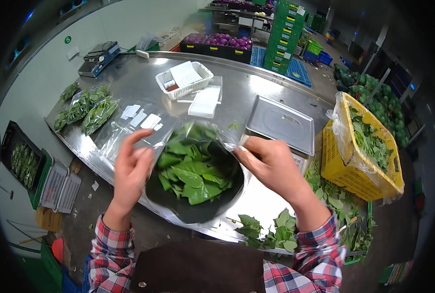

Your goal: The person picks up leafy vegetables from a yellow crate and a pile on a metal table, weighs them on a scale, and places them into plastic bags using a black funnel-like tool.

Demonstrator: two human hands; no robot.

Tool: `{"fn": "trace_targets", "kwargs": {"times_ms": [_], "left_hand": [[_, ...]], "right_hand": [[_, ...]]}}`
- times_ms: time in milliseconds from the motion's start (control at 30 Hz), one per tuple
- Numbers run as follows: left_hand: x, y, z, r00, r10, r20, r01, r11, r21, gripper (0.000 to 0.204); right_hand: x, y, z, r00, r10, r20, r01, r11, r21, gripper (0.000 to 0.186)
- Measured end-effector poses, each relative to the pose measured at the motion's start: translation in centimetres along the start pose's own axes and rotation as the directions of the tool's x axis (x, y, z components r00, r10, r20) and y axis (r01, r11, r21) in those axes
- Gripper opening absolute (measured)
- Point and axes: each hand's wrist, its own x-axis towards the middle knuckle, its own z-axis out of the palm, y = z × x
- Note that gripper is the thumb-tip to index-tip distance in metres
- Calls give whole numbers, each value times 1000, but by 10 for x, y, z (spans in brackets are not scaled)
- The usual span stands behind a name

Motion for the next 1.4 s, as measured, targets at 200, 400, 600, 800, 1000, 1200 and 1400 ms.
{"fn": "trace_targets", "kwargs": {"times_ms": [200,400,600,800,1000,1200,1400], "left_hand": [[28,19,8,948,-262,182,295,937,-188,31],[5,-85,7,904,-214,371,393,760,-518,64],[-50,-98,25,915,-101,389,25,980,196,105],[-31,-116,28,920,-40,389,-14,991,133,108],[0,-114,17,840,-70,538,240,937,-254,126],[11,-117,12,775,-62,629,98,995,-23,129],[-2,-123,30,716,-163,679,207,978,17,125]], "right_hand": [[18,-8,-45,989,142,45,-131,973,-191,19],[13,-24,-9,837,-284,467,341,939,-39,13],[11,-47,-9,646,-257,719,280,956,90,13],[23,-43,-6,693,-128,710,260,962,-80,13],[50,-7,-99,977,-192,90,186,980,71,12],[40,-47,-72,865,-88,493,235,941,-244,12],[13,-40,-43,850,-216,480,284,956,-73,7]]}}
